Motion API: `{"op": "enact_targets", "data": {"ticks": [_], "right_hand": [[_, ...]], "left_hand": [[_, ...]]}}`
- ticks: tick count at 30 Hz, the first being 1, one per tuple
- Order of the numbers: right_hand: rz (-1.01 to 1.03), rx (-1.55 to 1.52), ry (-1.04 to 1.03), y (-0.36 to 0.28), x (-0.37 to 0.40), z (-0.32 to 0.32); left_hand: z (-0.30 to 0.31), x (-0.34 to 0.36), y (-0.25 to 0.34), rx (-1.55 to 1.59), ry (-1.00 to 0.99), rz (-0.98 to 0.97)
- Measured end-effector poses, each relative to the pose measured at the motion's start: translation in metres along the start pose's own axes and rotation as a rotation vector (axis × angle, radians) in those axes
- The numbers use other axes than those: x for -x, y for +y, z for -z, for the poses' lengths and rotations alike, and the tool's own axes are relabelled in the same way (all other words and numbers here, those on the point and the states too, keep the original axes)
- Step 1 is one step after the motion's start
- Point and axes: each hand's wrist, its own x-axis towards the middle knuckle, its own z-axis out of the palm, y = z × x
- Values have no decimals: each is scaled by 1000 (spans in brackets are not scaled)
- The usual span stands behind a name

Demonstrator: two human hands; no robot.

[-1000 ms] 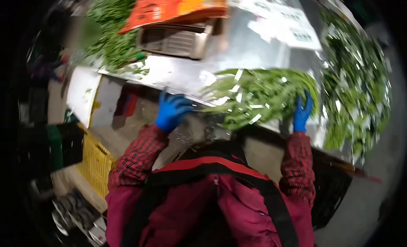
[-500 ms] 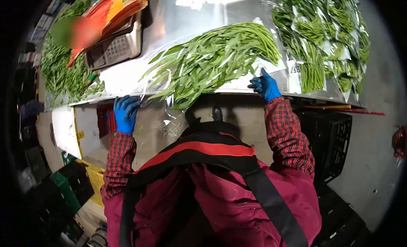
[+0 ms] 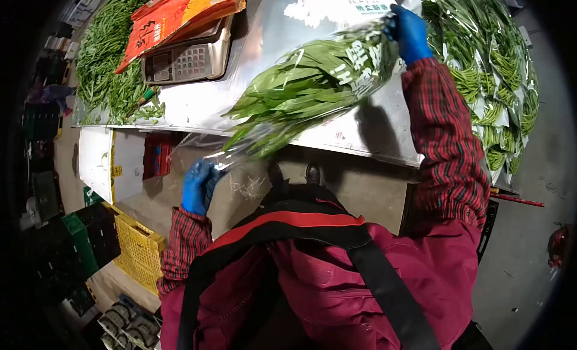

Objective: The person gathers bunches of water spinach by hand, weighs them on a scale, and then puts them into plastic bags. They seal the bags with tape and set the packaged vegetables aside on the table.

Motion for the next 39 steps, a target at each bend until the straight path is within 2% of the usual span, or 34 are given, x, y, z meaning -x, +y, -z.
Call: {"op": "enact_targets", "data": {"ticks": [2,4,5,7,8,10,11,12,14,15,16,18,19,20,22,23,24,26,27,30,31,33,34,35,37,39], "right_hand": [[-39,-9,-94,17,-31,-27],[-139,114,-262,41,-39,-55],[-160,199,-242,56,-39,-67],[-159,162,-273,81,-29,-83],[-124,153,-314,91,-22,-87],[-86,144,-369,103,-8,-91],[-74,111,-363,104,1,-91],[-60,78,-352,101,11,-90],[-43,55,-321,97,21,-79],[-38,18,-310,100,21,-69],[-19,14,-286,98,27,-60],[-13,33,-202,105,29,-35],[-9,25,-172,104,36,-24],[-14,33,-131,107,39,-11],[-16,52,-71,117,48,14],[-33,54,-43,121,55,23],[-51,56,-18,125,62,31],[-103,56,26,139,74,42],[-134,57,51,146,80,46],[-161,46,64,158,98,58],[-174,27,68,159,104,60],[-190,35,71,159,114,65],[-202,35,82,159,118,68],[-214,33,93,160,120,71],[-232,26,112,167,123,82],[-252,-7,123,173,121,82]], "left_hand": [[-8,12,-9,108,-74,78],[1,18,-23,115,-27,115],[1,21,-28,60,59,139],[9,25,-39,-1,264,204],[9,25,-40,7,276,209],[11,22,-38,-141,240,97],[14,21,-39,-202,178,-30],[17,19,-40,-198,179,-26],[22,17,-40,146,118,3],[27,13,-43,309,12,49],[29,11,-47,312,14,54],[33,5,-54,609,54,217],[38,4,-59,527,188,270],[41,1,-57,528,182,280],[51,-4,-53,248,-123,380],[53,-13,-53,231,-213,414],[53,-27,-50,238,-211,419],[44,-54,-31,-122,-547,620],[41,-60,-22,-118,-545,622],[30,-66,-1,-369,-492,646],[30,-62,4,-414,-403,570],[60,-46,-8,-337,-361,486],[93,-41,-24,-268,-449,534],[94,-28,-27,-265,-443,540],[90,-9,-32,-28,-421,394],[92,-9,-50,93,-301,426]]}}
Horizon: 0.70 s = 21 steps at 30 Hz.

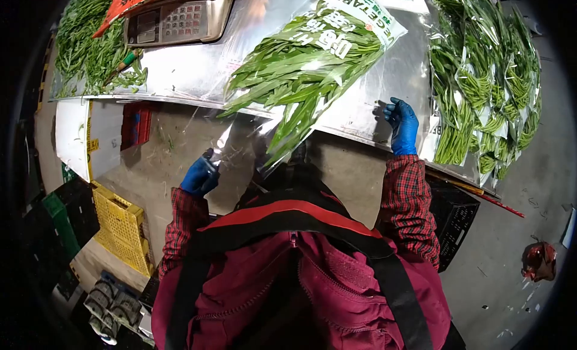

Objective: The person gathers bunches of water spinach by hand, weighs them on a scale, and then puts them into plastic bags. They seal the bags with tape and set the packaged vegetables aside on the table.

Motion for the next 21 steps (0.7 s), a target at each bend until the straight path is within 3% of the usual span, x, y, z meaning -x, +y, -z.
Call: {"op": "enact_targets", "data": {"ticks": [1,3,5,7,9,10,11,13,14,15,17,18,21], "right_hand": [[-6,11,11,-1,2,-6],[-14,21,-16,2,0,-15],[-9,47,-28,-1,2,-22],[9,64,-35,-2,4,-32],[20,78,-51,-3,6,-38],[18,66,-71,-2,6,-39],[19,76,-68,-3,8,-41],[24,92,-75,-4,14,-42],[29,90,-69,-3,14,-39],[25,67,-51,-1,15,-36],[16,40,-34,3,18,-32],[1,31,-20,4,17,-30],[-18,8,-16,2,25,-37]], "left_hand": [[3,-9,-5,61,59,33],[13,-28,-8,74,-34,27],[4,-50,0,180,-235,134],[-4,-78,5,64,-157,190],[0,-108,-1,-1242,-360,-254],[-45,-97,22,-1203,-281,-216],[-46,-100,21,-1203,-293,-221],[-49,-104,23,-762,-133,-12],[-54,-97,26,-521,-116,-17],[-56,-99,23,-524,-122,-15],[-62,-103,15,-224,-74,-104],[-66,-105,14,44,-94,62],[-91,-102,22,161,-45,118]]}}
